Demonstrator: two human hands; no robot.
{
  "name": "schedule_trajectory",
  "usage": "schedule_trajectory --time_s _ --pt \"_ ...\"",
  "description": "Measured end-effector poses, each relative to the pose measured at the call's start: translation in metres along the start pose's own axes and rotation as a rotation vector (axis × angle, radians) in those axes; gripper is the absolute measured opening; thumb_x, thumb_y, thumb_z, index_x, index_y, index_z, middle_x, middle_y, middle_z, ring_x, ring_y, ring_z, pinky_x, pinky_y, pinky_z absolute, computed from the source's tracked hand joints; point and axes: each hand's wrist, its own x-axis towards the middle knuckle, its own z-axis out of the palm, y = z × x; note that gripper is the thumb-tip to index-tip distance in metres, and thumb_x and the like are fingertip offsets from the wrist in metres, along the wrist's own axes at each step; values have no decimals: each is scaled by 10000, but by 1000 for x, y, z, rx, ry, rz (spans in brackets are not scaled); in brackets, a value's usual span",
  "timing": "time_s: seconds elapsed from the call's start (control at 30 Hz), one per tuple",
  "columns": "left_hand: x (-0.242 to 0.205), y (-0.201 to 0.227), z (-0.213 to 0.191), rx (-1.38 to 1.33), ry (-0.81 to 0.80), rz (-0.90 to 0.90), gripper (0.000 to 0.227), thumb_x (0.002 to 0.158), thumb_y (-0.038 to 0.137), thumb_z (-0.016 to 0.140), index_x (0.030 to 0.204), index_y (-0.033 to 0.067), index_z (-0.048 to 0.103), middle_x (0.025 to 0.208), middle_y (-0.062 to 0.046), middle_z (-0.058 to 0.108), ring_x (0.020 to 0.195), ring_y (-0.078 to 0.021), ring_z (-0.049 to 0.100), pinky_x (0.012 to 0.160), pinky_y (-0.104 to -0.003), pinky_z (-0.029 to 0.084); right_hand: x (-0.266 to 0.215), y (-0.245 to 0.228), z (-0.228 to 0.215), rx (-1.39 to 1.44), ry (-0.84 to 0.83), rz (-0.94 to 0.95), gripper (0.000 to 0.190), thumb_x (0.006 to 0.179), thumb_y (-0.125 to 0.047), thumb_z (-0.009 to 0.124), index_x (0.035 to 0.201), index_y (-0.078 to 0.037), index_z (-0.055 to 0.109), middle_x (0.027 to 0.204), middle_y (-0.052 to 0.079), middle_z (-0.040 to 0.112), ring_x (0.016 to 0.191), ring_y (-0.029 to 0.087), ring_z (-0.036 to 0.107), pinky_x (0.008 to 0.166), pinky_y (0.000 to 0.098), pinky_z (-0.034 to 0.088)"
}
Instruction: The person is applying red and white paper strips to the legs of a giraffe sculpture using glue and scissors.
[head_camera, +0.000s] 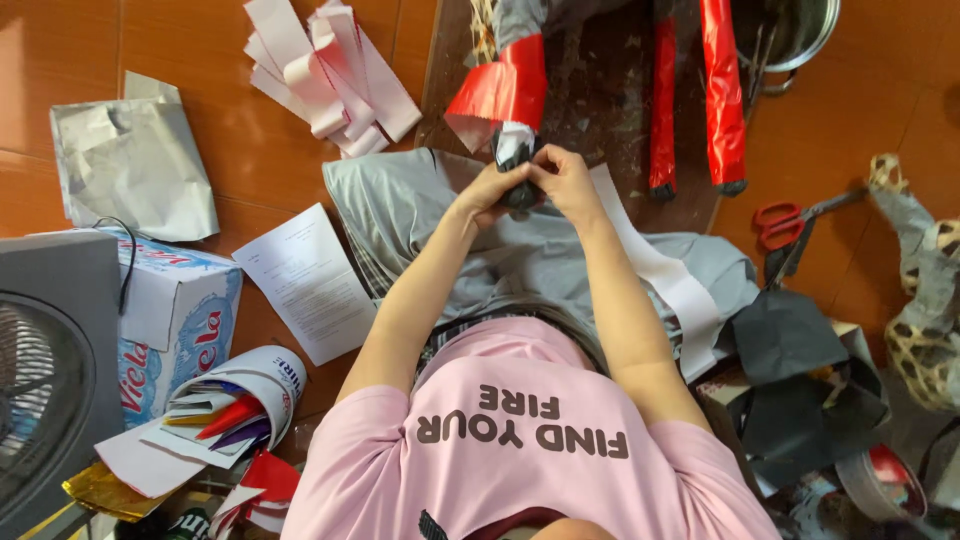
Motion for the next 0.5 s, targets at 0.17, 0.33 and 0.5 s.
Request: schedule_trajectory --time_s 0.17,0.33,0.5 --pt "9 -8 -2 43 -8 27 409 870 301 855 1113 25 674 921 -108 724 783 -229 713 694 -369 597 22 74 -4 14 -38 -9 186 989 -184 750 935 -37 649 785 -21 618 709 70 569 606 255 475" --pt "22 -13 11 50 292 73 423 698 114 870 1097 88 731 893 -57 742 746 -210 706 675 -386 602 28 65 20 735 92 303 647 922 -656 501 1338 -171 602 1256 26 692 1161 202 652 974 391 532" --pt "26 -9 16 -58 348 39 371 727 85 832 1066 82 681 816 -104 707 633 -252 685 584 -413 588 42 38 14 802 -199 338 996 894 -859 354 1362 -18 609 1253 131 702 1172 299 645 1024 429 523"
